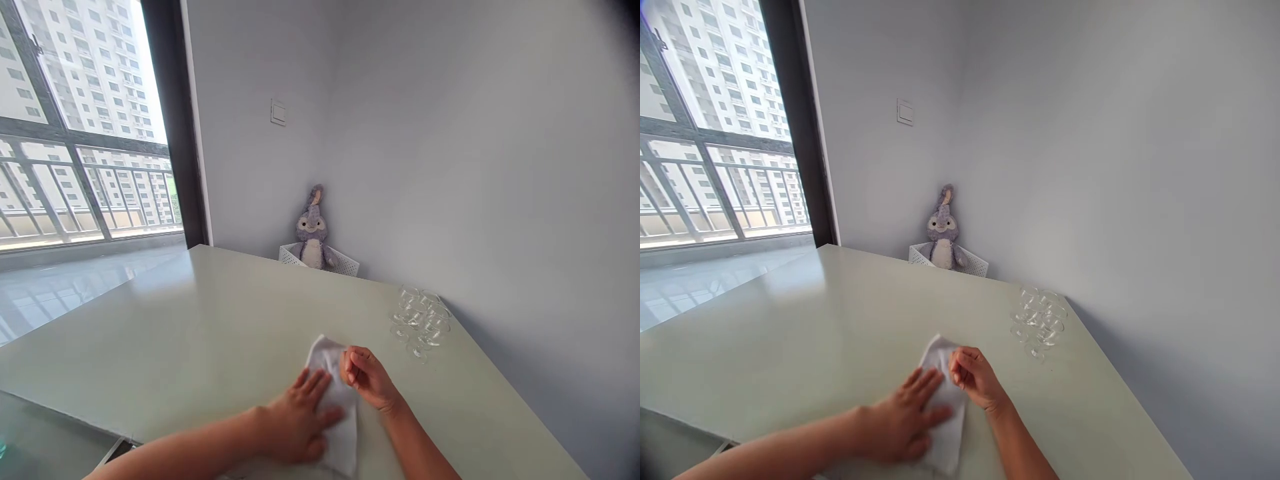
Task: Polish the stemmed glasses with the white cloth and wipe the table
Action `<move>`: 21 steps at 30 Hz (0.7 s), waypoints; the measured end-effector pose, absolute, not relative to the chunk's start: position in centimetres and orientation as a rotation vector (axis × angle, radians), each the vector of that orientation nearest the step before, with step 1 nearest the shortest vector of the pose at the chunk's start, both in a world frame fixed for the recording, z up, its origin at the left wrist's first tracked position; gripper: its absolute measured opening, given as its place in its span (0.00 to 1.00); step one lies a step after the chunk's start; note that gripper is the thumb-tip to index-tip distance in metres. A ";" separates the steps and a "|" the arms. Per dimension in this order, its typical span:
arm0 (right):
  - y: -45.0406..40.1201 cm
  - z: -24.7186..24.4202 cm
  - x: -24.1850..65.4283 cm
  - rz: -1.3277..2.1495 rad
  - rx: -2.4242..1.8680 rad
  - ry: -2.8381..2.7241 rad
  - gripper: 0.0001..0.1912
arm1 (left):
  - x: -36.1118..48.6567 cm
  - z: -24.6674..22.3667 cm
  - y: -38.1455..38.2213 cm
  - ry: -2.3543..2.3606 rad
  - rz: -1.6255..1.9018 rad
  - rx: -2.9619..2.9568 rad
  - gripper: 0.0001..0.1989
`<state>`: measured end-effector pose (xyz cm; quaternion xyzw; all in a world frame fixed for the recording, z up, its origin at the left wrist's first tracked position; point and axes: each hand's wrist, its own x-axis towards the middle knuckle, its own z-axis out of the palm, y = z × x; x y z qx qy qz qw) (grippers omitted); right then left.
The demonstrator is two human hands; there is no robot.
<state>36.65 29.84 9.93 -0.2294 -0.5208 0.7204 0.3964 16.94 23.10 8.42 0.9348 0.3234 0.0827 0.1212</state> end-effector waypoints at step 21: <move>30.3 10.2 36.3 1.833 -0.453 -1.156 0.15 | -9.9 8.2 22.2 2.933 0.015 1.463 0.25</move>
